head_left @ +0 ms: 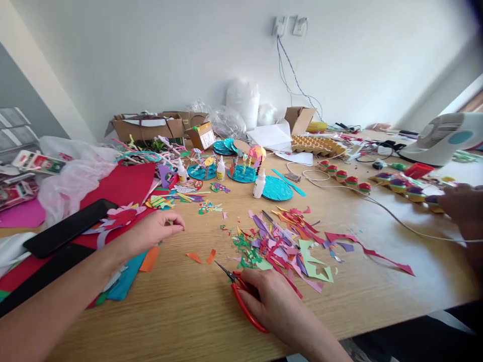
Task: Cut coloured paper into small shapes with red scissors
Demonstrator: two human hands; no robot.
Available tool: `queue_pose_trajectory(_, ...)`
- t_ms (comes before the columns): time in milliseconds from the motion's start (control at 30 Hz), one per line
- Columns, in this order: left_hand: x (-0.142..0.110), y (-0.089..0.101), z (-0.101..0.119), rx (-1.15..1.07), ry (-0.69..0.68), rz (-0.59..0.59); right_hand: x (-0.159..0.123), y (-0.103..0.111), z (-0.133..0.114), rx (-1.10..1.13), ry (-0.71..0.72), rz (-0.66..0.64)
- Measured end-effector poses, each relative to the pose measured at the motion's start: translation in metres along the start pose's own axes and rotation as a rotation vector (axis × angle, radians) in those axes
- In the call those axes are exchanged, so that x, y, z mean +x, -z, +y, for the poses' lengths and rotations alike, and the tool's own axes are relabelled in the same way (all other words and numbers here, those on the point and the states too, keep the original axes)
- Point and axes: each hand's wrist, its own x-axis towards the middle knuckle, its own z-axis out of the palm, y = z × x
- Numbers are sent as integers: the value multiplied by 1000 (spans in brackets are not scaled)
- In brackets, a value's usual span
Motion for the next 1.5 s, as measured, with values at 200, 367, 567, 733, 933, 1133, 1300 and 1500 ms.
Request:
queue_pose_trajectory(200, 13, 19, -33, 217, 12, 81, -2, -1, 10, -48, -41, -30)
queue_pose_trajectory(367, 14, 17, -43, 313, -11, 47, -6, 4, 14, -25, -48, -28)
queue_pose_trajectory(567, 15, 20, -41, 377, -25, 54, -7, 6, 17, -34, -47, -4)
queue_pose_trajectory(733, 2, 4, -10, 346, -183, -63, -8, 10, 18, -9, -35, 24)
queue_pose_trajectory(933, -13, -32, 21, 316, -347, -243, -10, 14, 12, -25, -71, 12)
queue_pose_trajectory(1133, -9, -35, 18, 303, -329, -262, -12, 11, 14, 9, -43, 37)
queue_pose_trajectory(1300, -7, -36, 15, 233, -295, -244, -12, 9, 12, 71, -45, 30)
queue_pose_trajectory(1500, -6, -38, 26, 50, -241, -234, -8, 8, 9, 221, -60, 88)
